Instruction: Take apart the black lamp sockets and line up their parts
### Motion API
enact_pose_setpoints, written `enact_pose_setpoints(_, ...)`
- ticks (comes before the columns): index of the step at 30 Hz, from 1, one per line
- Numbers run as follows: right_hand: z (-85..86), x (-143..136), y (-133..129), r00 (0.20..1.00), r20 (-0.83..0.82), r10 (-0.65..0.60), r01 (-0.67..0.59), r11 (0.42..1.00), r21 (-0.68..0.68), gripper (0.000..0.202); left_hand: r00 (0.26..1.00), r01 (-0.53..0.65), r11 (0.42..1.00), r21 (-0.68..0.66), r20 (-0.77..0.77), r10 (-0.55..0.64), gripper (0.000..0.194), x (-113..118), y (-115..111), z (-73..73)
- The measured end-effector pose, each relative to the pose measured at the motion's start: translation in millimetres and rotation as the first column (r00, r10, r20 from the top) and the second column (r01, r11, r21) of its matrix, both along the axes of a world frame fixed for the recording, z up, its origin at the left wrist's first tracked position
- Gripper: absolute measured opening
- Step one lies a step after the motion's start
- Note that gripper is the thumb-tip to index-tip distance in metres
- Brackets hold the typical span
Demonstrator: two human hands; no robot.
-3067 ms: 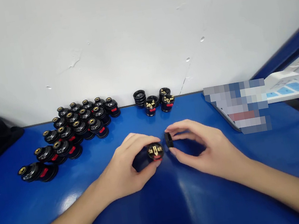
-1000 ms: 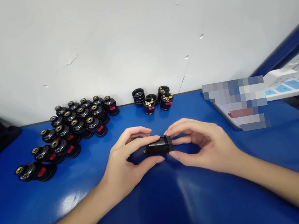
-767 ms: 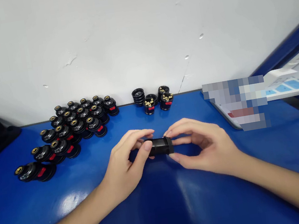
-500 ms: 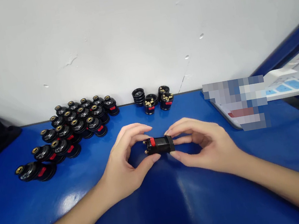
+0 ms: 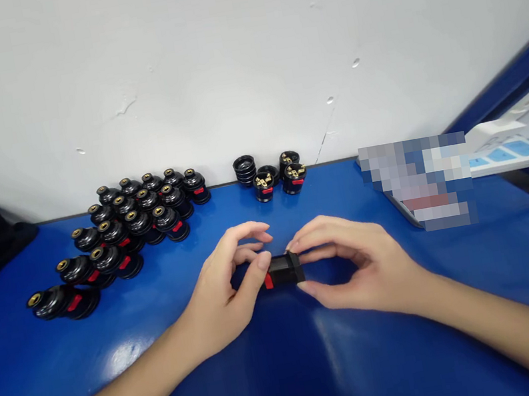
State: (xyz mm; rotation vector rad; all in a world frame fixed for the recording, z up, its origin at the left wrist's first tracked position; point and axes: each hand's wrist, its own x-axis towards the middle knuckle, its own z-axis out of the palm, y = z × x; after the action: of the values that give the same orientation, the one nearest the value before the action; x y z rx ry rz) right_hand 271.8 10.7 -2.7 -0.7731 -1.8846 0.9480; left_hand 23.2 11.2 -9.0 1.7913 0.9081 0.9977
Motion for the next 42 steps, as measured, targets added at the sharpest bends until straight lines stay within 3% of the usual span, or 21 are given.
enact_pose_setpoints(5,-2.2,1.8,1.9,0.999,-0.036,-0.021,0.021,1.0,-0.022,0.04,0.999,-0.007,0.99,0.141,0.054,-0.001,0.057,-0.1,2.9,-1.6)
enact_pose_setpoints(8,-3.5,2.4,2.5,0.999,-0.051,-0.015,0.013,0.999,-0.039,0.04,1.0,-0.011,0.981,0.193,-0.015,0.014,0.07,-1.0,4.5,-1.8)
enact_pose_setpoints(14,-4.7,2.1,1.4,0.998,-0.063,-0.008,0.006,0.999,-0.039,0.042,0.995,-0.069,0.993,0.09,-0.067,0.076,0.032,-0.4,2.0,-0.7)
enact_pose_setpoints(17,-4.9,2.7,1.6,0.999,-0.046,-0.012,0.011,1.0,-0.025,0.042,0.997,-0.069,0.993,0.095,-0.038,0.073,0.036,0.0,0.7,-2.0)
enact_pose_setpoints(21,-4.5,3.0,2.5,0.997,-0.067,-0.028,0.026,0.999,-0.036,0.04,0.998,-0.059,0.984,0.166,0.03,0.055,0.06,-0.9,1.4,-4.5)
enact_pose_setpoints(26,-3.3,1.6,1.4,0.998,-0.053,-0.017,0.015,0.999,-0.032,0.042,0.999,0.017,0.984,0.18,-0.054,-0.008,0.079,-1.3,0.8,-2.0)
enact_pose_setpoints(31,-2.7,0.6,1.1,0.998,-0.054,-0.02,0.019,1.0,-0.016,0.04,1.0,-0.008,0.992,0.127,-0.025,0.011,0.06,0.9,-1.6,-1.8)
enact_pose_setpoints(38,-1.8,0.2,2.1,0.999,-0.044,-0.017,0.016,0.999,-0.034,0.038,0.999,0.023,0.968,0.249,-0.032,-0.015,0.078,-0.6,2.7,-4.3)
enact_pose_setpoints(40,-0.6,-0.1,1.4,0.999,-0.036,-0.023,0.022,0.999,-0.027,0.038,0.999,0.026,0.982,0.186,-0.043,-0.018,0.079,-0.5,1.4,-1.8)
enact_pose_setpoints(42,0.9,-0.4,0.7,0.999,-0.037,-0.021,0.02,1.0,-0.022,0.038,0.999,0.022,0.996,0.09,-0.038,-0.018,0.06,-0.1,-0.5,0.2)
